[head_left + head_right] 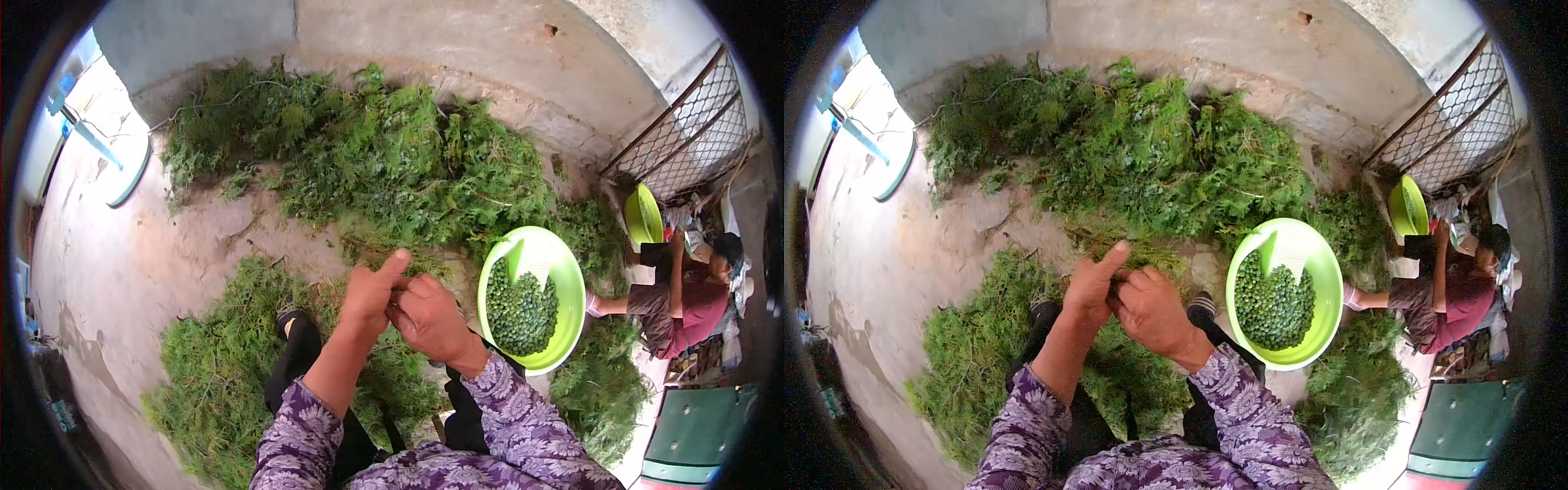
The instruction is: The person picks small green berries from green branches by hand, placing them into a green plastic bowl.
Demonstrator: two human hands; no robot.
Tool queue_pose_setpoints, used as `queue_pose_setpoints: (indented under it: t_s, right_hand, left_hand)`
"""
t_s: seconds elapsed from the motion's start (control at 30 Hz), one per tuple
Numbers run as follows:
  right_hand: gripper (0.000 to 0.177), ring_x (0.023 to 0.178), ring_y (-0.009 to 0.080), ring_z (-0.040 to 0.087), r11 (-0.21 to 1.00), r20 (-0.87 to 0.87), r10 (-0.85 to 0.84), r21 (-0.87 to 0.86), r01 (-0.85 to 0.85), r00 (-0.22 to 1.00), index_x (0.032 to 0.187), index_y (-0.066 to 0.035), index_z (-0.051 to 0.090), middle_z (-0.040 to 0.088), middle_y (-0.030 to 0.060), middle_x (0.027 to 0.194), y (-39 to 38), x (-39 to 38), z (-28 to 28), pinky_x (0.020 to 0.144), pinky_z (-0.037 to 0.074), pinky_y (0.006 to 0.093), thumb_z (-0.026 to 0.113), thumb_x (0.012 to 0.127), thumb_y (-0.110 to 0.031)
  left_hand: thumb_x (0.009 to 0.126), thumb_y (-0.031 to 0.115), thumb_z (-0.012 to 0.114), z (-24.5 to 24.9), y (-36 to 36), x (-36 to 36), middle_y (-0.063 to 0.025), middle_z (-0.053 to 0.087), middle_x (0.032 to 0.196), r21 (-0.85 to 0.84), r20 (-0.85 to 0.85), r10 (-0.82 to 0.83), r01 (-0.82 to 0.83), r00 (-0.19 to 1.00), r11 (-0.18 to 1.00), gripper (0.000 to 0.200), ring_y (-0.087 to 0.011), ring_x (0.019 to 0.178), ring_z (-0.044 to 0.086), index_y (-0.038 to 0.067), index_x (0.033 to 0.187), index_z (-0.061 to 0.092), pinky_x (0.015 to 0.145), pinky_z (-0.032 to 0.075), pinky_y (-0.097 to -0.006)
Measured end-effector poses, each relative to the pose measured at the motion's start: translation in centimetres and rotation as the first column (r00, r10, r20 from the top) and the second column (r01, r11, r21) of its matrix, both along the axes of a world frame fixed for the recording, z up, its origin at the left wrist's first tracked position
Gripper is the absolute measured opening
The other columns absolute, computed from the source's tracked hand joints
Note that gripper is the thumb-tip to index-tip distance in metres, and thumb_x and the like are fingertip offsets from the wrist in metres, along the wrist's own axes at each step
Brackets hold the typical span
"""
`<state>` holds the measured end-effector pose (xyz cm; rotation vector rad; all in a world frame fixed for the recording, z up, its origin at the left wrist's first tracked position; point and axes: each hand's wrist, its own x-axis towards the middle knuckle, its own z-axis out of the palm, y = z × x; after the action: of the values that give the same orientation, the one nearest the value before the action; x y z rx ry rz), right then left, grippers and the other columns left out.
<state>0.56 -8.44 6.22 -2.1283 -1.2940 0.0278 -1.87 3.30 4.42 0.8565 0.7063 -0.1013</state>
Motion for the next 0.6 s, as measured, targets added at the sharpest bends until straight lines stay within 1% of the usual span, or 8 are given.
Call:
queue_pose_setpoints:
  t_s: [0.07,0.13,0.2,0.37,0.43,0.47,0.53,0.6]
  right_hand:
    - [0.017,0.072,0.0309,0.048,1.000,0.004,0.012,0.006,-0.012,1.000,0.080,-0.002,0.056,0.054,0.0122,0.085,0.4,-0.1,0.4,0.063,0.041,0.0372,0.059,0.064,-0.005]
    - [0.019,0.080,0.0317,0.050,0.999,-0.034,0.047,0.024,-0.046,0.998,0.083,-0.002,0.056,0.054,0.0148,0.090,1.1,-0.4,0.5,0.068,0.043,0.0368,0.060,0.065,-0.007]
    - [0.021,0.084,0.0317,0.051,0.997,-0.080,0.044,0.067,-0.038,0.996,0.086,-0.002,0.057,0.054,0.0164,0.094,1.5,-1.1,0.3,0.071,0.043,0.0356,0.060,0.067,-0.008]
    - [0.026,0.088,0.0288,0.055,0.983,-0.294,0.056,0.185,-0.001,0.954,0.092,0.003,0.055,0.054,0.0175,0.102,0.2,0.2,0.9,0.073,0.046,0.0327,0.061,0.071,-0.012]
    - [0.026,0.083,0.0184,0.057,0.904,-0.661,-0.059,0.282,0.320,0.748,0.098,0.001,0.056,0.058,0.0131,0.096,-1.0,1.7,0.4,0.068,0.047,0.0268,0.060,0.075,-0.010]
    - [0.026,0.083,0.0184,0.057,0.902,-0.662,-0.061,0.284,0.325,0.747,0.098,0.001,0.056,0.058,0.0131,0.096,-1.7,2.4,0.5,0.068,0.047,0.0268,0.060,0.075,-0.010]
    - [0.022,0.078,0.0104,0.056,0.752,-0.865,-0.089,0.267,0.602,0.494,0.098,0.000,0.057,0.060,0.0067,0.087,-2.5,3.8,1.2,0.065,0.046,0.0219,0.059,0.077,-0.007]
    - [0.020,0.072,0.0081,0.056,0.701,-0.870,-0.062,0.310,0.642,0.489,0.098,-0.001,0.057,0.060,0.0031,0.082,-2.8,4.3,1.1,0.064,0.045,0.0198,0.057,0.078,-0.005]
  left_hand:
    - [0.074,0.024,0.065,-0.5,0.4,0.1,-0.0082,0.057,0.083,-0.124,0.073,0.265,-0.254,0.962,0.959,0.035,-0.0150,0.067,0.053,-0.003,0.094,0.054,0.051,0.043,-0.0278]
    - [0.075,0.025,0.064,-0.2,1.7,0.1,-0.0078,0.056,0.084,-0.072,0.034,0.272,-0.269,0.962,0.960,0.035,-0.0162,0.070,0.054,-0.002,0.095,0.053,0.055,0.044,-0.0293]
    - [0.075,0.026,0.064,0.4,2.8,0.2,-0.0085,0.057,0.087,-0.209,0.047,0.422,-0.405,0.905,0.890,0.038,-0.0178,0.073,0.054,-0.003,0.097,0.052,0.060,0.045,-0.0318]
    - [0.078,0.020,0.060,0.8,3.8,0.3,-0.0106,0.058,0.091,-0.169,0.071,0.426,-0.410,0.902,0.896,0.032,-0.0226,0.076,0.057,-0.002,0.100,0.052,0.065,0.048,-0.0348]
    - [0.078,0.019,0.060,0.1,3.9,0.6,-0.0115,0.057,0.094,-0.281,0.150,0.426,-0.374,0.892,0.884,0.035,-0.0231,0.077,0.057,-0.003,0.103,0.050,0.067,0.047,-0.0357]
    - [0.078,0.019,0.060,0.2,3.8,0.7,-0.0115,0.057,0.094,-0.278,0.150,0.421,-0.370,0.895,0.886,0.035,-0.0231,0.077,0.057,-0.003,0.103,0.050,0.067,0.047,-0.0357]
    - [0.078,0.018,0.059,1.3,3.4,0.9,-0.0121,0.057,0.095,-0.033,0.022,0.384,-0.383,0.923,0.923,0.036,-0.0246,0.078,0.058,-0.004,0.105,0.050,0.070,0.047,-0.0361]
    - [0.077,0.021,0.061,1.7,2.8,1.0,-0.0096,0.056,0.095,0.042,0.024,0.304,-0.305,0.952,0.951,0.037,-0.0205,0.079,0.055,-0.002,0.104,0.050,0.069,0.045,-0.0337]
